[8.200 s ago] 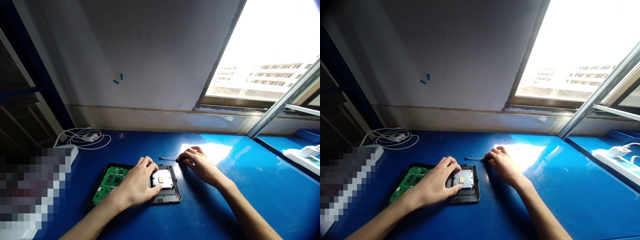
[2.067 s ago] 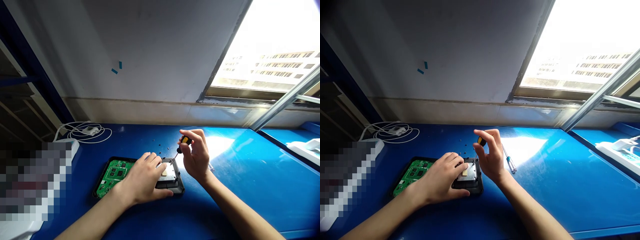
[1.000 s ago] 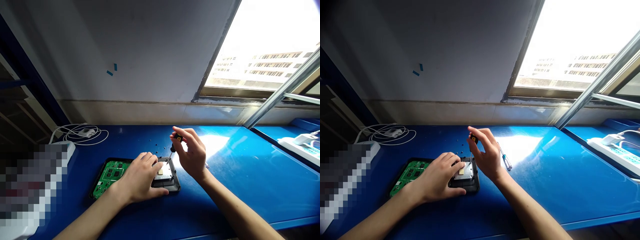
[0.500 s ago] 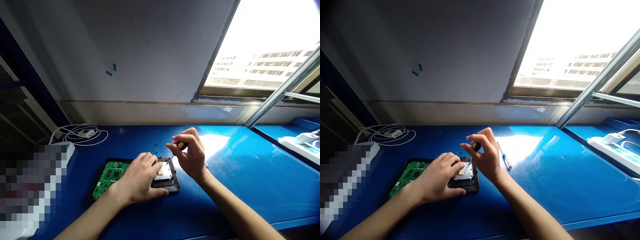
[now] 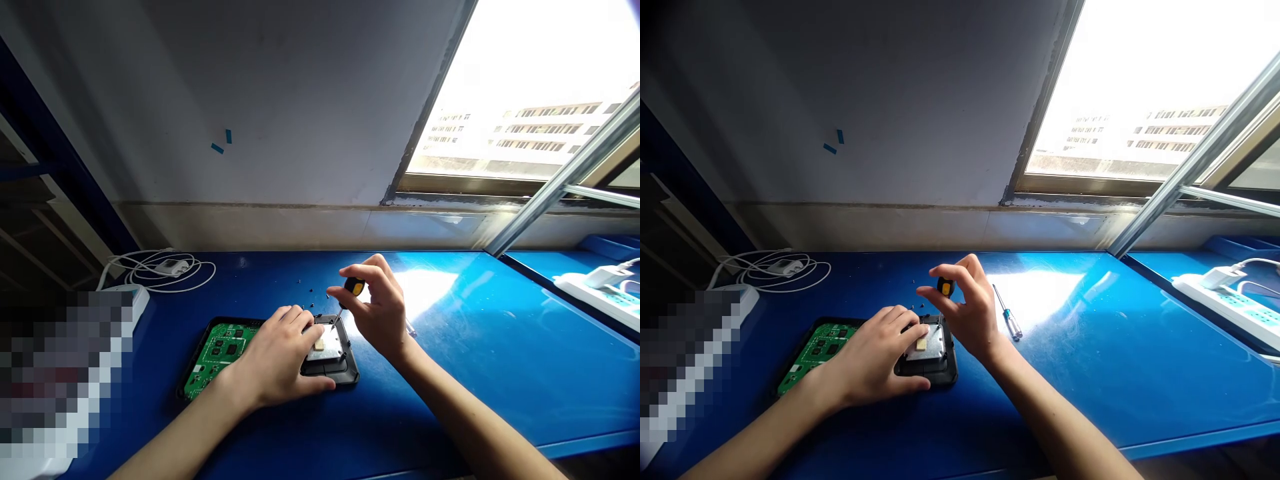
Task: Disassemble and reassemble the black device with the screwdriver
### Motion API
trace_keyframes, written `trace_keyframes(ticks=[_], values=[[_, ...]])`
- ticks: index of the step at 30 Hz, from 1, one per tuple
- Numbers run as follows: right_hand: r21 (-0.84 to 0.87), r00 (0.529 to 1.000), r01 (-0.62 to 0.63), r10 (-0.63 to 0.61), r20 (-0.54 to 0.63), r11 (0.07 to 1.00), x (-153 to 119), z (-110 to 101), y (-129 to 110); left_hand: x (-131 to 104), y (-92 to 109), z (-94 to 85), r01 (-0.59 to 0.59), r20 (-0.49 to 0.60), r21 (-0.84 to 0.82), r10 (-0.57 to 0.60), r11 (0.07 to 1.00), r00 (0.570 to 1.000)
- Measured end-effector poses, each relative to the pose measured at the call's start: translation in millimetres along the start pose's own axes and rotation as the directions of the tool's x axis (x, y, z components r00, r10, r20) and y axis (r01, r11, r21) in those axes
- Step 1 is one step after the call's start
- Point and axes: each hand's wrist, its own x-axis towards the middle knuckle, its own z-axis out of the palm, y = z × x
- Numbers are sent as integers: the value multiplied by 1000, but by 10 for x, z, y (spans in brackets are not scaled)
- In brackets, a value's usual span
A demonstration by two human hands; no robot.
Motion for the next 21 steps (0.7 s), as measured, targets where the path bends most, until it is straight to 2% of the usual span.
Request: trace_keyframes(ticks=[2,7,14,21], values=[[49,1000,8,-9,19,999,-20,5,-6,-6,2,1,2,-3,4,-2,1000,1000],[201,989,-80,52,138,976,-38,2,-12,-16,-4,14,6,7,-9,-6,1000,1000],[16,998,-51,50,26,999,-13,8,21,-5,3,-17,15,10,-17,-15,1000,1000],[154,991,-68,48,125,986,-7,-22,-11,-2,-3,5,18,19,-14,-18,1000,1000]])
